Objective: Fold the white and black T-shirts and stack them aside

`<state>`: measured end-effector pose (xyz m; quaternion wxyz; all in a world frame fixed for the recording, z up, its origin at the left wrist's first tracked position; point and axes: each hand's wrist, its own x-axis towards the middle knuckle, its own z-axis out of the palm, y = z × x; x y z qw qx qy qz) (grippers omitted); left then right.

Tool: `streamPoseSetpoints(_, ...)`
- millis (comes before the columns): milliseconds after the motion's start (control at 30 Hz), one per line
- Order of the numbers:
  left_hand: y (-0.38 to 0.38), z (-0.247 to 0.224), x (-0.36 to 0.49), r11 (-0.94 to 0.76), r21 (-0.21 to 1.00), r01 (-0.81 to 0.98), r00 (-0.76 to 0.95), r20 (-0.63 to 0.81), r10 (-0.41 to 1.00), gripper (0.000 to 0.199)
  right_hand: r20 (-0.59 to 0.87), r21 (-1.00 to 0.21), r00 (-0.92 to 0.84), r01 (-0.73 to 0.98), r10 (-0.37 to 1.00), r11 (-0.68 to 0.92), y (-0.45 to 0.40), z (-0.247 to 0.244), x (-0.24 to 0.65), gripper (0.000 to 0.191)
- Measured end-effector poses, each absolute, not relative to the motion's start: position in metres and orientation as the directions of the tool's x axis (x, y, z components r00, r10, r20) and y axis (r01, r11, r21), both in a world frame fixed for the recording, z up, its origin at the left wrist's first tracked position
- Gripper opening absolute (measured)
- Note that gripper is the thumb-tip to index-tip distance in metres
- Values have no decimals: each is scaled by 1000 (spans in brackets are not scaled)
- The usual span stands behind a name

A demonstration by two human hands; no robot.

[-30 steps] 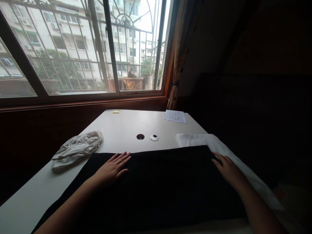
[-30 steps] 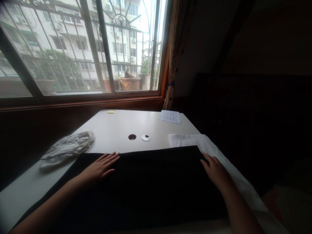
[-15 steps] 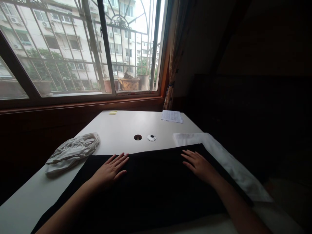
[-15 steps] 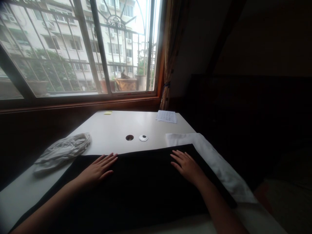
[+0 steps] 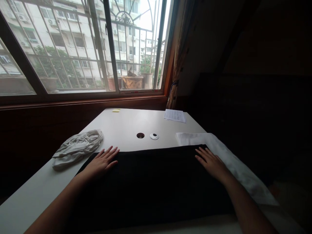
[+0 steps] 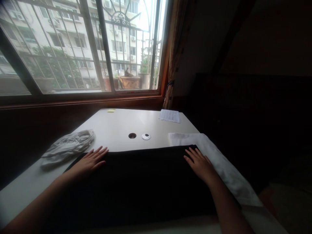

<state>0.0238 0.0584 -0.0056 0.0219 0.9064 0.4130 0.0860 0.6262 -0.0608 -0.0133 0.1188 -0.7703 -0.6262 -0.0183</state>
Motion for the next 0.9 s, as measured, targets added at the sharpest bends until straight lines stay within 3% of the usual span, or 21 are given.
streamPoseSetpoints(300, 81, -4, -26, -566, 92, 819, 548, 162, 820, 58, 194, -158, 239, 965, 951, -210, -63, -26, 651, 66)
streamPoseSetpoints(500, 21, 32, -50, -630, 25, 776, 589, 328, 738, 55, 240, -160, 230, 968, 943, -195, -65, -28, 649, 67)
streamPoseSetpoints(700, -62, 13, -54, -622, -8, 783, 616, 145, 774, 70, 276, -224, 201, 964, 940, -140, -61, -38, 665, 65)
streamPoseSetpoints(900, -69, -26, -98, -498, 22, 867, 486, 182, 855, 67, 289, -309, 209, 944, 934, -116, -62, -49, 687, 63)
